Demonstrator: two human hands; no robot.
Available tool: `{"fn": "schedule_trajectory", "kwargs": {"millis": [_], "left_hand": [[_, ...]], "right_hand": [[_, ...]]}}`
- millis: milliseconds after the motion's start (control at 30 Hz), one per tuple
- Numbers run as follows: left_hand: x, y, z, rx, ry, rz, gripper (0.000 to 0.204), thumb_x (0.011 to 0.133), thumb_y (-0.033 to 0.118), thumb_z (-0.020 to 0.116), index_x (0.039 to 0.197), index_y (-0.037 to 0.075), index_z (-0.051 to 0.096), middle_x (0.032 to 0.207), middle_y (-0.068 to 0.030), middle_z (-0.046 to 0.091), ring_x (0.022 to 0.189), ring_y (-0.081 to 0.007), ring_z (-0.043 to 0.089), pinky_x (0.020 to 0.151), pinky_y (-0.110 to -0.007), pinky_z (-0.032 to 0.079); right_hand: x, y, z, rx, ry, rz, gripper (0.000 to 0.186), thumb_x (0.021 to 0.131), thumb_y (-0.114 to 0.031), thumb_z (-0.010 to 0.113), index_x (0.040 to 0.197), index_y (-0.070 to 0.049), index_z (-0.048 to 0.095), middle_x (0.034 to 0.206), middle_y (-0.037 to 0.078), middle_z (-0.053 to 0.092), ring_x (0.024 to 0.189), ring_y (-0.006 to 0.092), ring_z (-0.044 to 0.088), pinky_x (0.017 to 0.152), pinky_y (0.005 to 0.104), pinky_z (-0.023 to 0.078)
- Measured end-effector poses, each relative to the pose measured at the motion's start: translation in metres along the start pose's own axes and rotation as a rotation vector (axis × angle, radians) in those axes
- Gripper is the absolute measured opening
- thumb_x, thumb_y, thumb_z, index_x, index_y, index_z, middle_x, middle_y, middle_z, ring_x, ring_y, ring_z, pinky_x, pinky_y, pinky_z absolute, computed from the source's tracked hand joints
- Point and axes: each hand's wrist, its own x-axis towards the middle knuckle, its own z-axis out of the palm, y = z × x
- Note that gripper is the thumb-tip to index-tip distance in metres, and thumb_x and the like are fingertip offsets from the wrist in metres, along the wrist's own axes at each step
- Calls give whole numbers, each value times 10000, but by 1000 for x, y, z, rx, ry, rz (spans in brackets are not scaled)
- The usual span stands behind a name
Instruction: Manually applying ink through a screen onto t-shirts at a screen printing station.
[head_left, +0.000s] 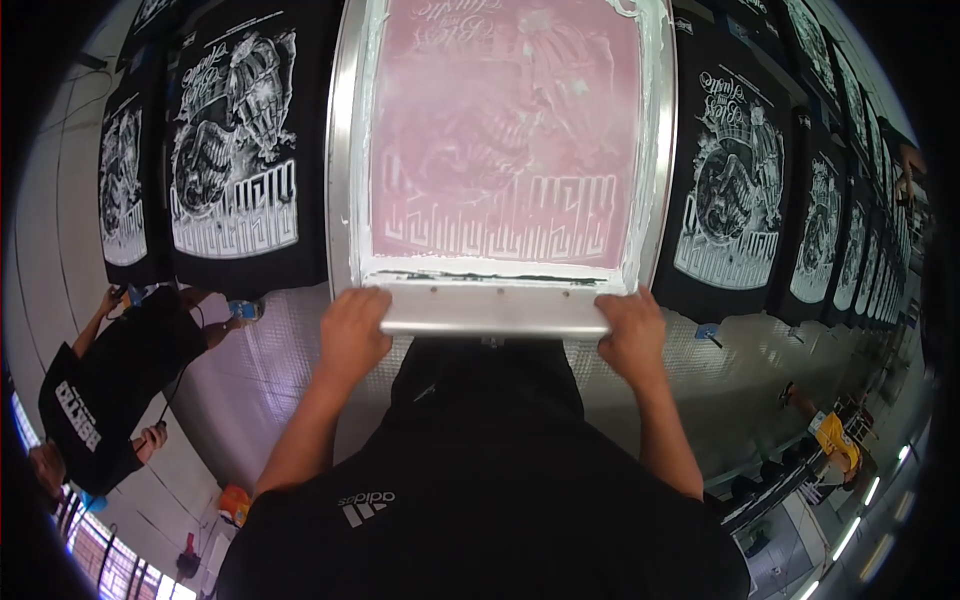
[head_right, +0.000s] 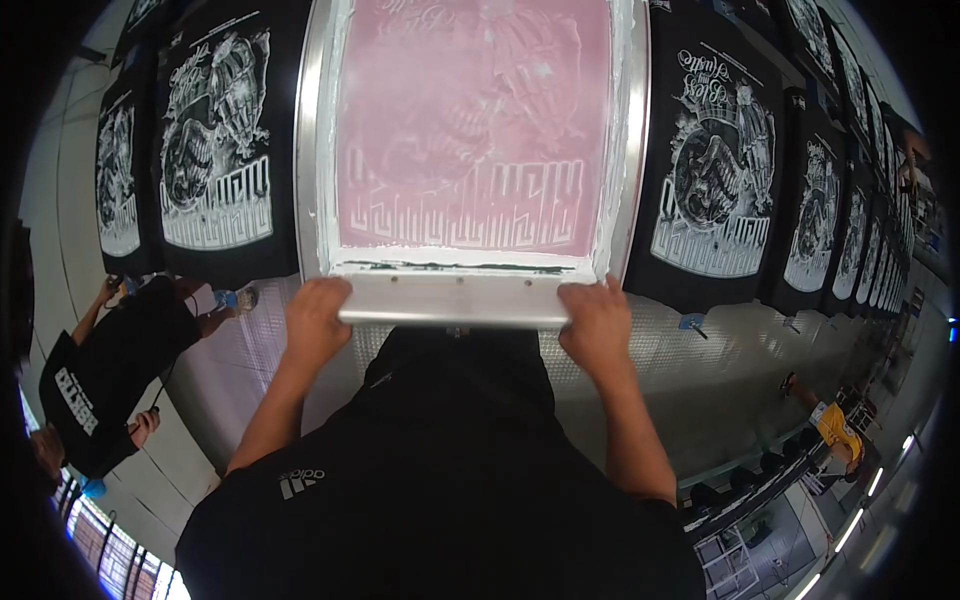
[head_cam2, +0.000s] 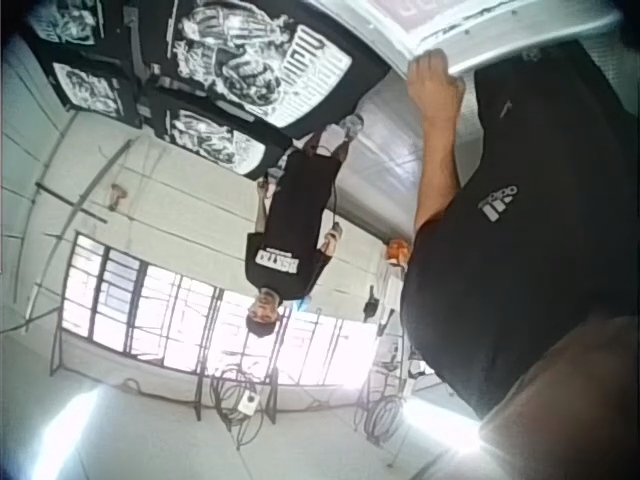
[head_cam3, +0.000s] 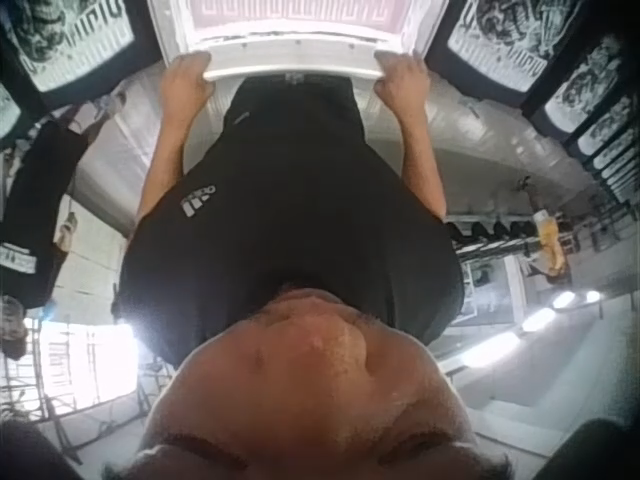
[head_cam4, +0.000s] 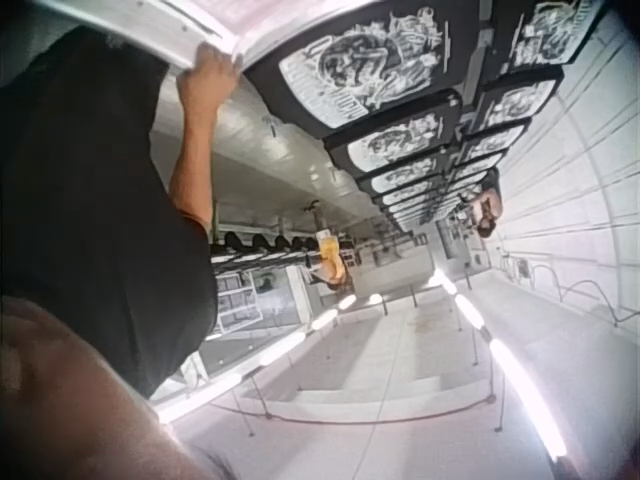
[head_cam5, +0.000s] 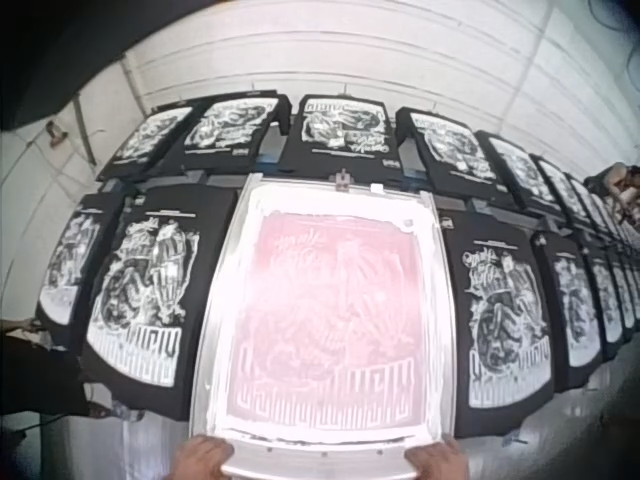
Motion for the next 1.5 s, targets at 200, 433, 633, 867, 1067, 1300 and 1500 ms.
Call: {"fn": "schedule_trajectory", "kwargs": {"millis": [200,433,633,867,1067,1300,1500], "left_hand": [[59,-24,16,50,98,7,488,498,-58,700,973,43,650,1019,-142,671,971,-335,632,850,-412,524],[300,-79,-20,174,139,21,412,626,44,706,1037,74,694,1006,-126,697,945,-313,655,828,-401,538],[444,-106,-65,302,110,-15,409,713,293,749,1102,175,702,951,-158,707,909,-340,671,811,-431,532],[331,-68,-102,290,-48,24,363,807,285,732,1099,72,693,954,-188,699,885,-351,673,806,-396,525],[44,2,-44,36,-143,-15,379,607,5,696,981,46,657,956,-140,658,937,-318,621,835,-407,511],[-4,5,-1,28,-44,-1,434,557,-29,686,982,41,640,1011,-134,665,959,-326,619,832,-409,519],[12,-8,23,78,126,45,436,528,-36,690,957,32,645,999,-141,663,954,-329,625,846,-409,522]], "right_hand": [[52,20,7,-84,139,-20,468,557,10,657,1018,-64,637,994,102,677,951,294,629,1039,523,396],[272,88,-60,-213,298,-50,380,614,-26,640,981,-95,706,880,106,702,857,296,639,930,430,460],[413,127,-117,-327,152,55,427,728,-171,601,1146,-208,677,1056,110,702,996,323,658,859,429,530],[290,87,-127,-284,117,-47,386,753,-156,605,1128,-100,678,957,209,671,874,385,653,793,463,523],[36,6,-49,-48,-112,13,415,628,22,617,1027,-76,677,982,91,695,964,296,632,1068,558,357],[-2,-2,1,-7,-23,26,420,587,15,627,998,-64,646,920,75,681,939,269,632,1082,546,341],[7,4,21,-47,173,-28,429,566,9,634,991,-49,645,982,98,678,920,288,627,1030,534,400]]}}
